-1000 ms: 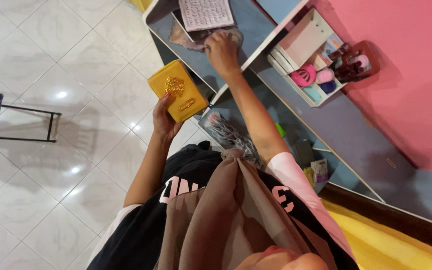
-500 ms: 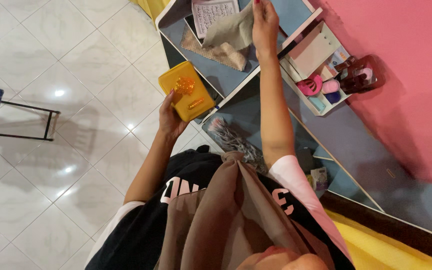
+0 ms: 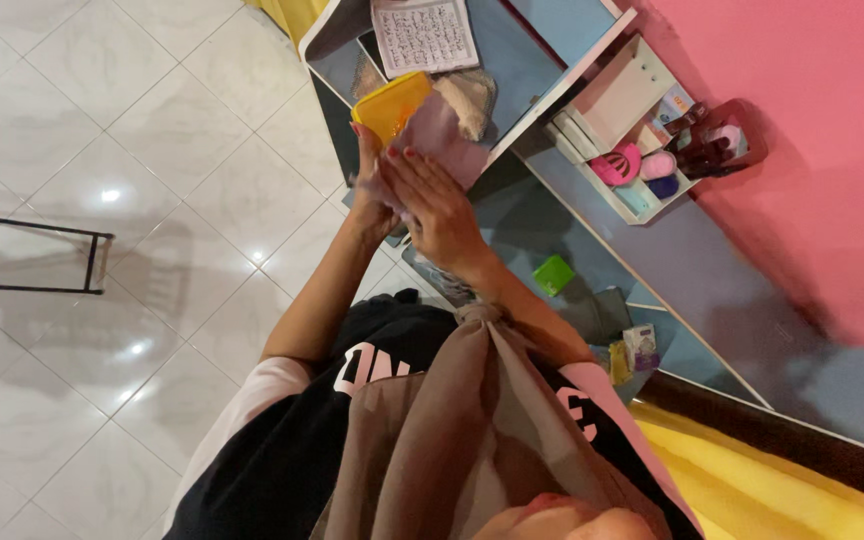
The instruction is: The person uses a duster to clean a multi-tiered shelf unit, moving items such as a towel and small boxes to dust the surfaces underneath and then placing them back.
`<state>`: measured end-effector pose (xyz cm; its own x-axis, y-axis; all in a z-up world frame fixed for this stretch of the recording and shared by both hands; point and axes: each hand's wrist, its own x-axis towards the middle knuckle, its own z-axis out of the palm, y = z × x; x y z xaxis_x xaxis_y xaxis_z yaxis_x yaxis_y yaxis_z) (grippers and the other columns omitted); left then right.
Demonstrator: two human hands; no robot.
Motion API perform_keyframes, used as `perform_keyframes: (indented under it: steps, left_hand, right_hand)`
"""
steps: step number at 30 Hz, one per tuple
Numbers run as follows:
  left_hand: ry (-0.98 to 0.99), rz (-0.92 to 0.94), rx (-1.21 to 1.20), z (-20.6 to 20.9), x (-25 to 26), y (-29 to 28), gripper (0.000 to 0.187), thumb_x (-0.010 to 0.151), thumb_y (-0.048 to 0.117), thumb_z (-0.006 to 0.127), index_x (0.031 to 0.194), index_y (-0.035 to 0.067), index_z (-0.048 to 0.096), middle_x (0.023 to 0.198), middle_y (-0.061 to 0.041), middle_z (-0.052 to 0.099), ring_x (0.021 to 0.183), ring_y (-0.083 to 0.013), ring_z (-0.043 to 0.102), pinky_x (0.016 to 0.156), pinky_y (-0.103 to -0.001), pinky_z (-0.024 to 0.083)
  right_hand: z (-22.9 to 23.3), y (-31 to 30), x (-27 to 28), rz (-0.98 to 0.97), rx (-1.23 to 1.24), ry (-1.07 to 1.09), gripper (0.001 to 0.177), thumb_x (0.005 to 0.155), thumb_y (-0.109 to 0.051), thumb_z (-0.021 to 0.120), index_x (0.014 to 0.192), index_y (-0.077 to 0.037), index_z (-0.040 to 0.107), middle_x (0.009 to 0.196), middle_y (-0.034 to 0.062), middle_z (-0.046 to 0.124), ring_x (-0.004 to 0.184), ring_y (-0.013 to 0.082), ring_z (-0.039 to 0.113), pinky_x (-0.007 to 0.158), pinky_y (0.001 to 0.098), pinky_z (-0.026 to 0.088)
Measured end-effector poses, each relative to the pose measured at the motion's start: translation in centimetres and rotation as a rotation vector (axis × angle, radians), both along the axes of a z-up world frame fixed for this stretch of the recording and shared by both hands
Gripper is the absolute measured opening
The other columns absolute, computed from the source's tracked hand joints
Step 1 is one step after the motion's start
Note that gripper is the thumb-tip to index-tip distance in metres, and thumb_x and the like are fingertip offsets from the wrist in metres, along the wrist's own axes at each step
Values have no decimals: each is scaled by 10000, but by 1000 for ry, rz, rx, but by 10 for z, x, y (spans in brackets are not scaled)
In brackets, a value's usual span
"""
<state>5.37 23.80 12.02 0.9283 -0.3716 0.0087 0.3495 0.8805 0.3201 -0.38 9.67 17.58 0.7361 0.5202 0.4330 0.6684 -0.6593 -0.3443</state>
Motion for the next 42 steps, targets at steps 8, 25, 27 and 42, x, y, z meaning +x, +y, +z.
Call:
perform_keyframes:
  steps: [8, 25, 27, 42]
  left_hand:
    - [-128, -119, 86, -35, -2, -25, 848, 1014, 717, 360, 1605, 111, 302, 1531, -187, 478, 1384, -317, 541, 1167, -443, 485]
    - [-209, 384, 418, -19, -18, -65, 366, 1087, 236, 640, 1371, 31, 533, 1205, -66, 672, 1055, -136, 646, 913, -315, 553]
    - [-188, 389, 396, -29, -9, -60, 330, 1103, 237, 618, 1340, 17, 553, 1195, -68, 679, 1053, -135, 647, 915, -312, 552]
    - [-382, 110, 726, -29, -9, -67, 986, 920, 298, 786, 1607, 68, 117, 1471, -157, 485, 1300, -235, 554, 1097, -353, 473]
  right_hand:
    - [0, -19, 10, -71, -12, -44, 561, 1022, -264, 559, 1539, -49, 523, 1637, 126, 425, 1549, 318, 348, 1285, 509, 191]
    - [-31, -72, 5, -226, 700, 201, 456, 1160, -163, 514, 1576, -6, 412, 1549, 140, 517, 1378, 248, 562, 1113, 353, 474]
    - [-58, -77, -9, -265, 714, 277, 428, 1147, -158, 541, 1546, -18, 479, 1436, 105, 651, 1250, 202, 670, 1021, 319, 541]
    - [-72, -50, -45, -107, 870, 182, 624, 1161, -192, 495, 1661, -2, 174, 1721, 145, 274, 1550, 189, 301, 1245, 329, 258]
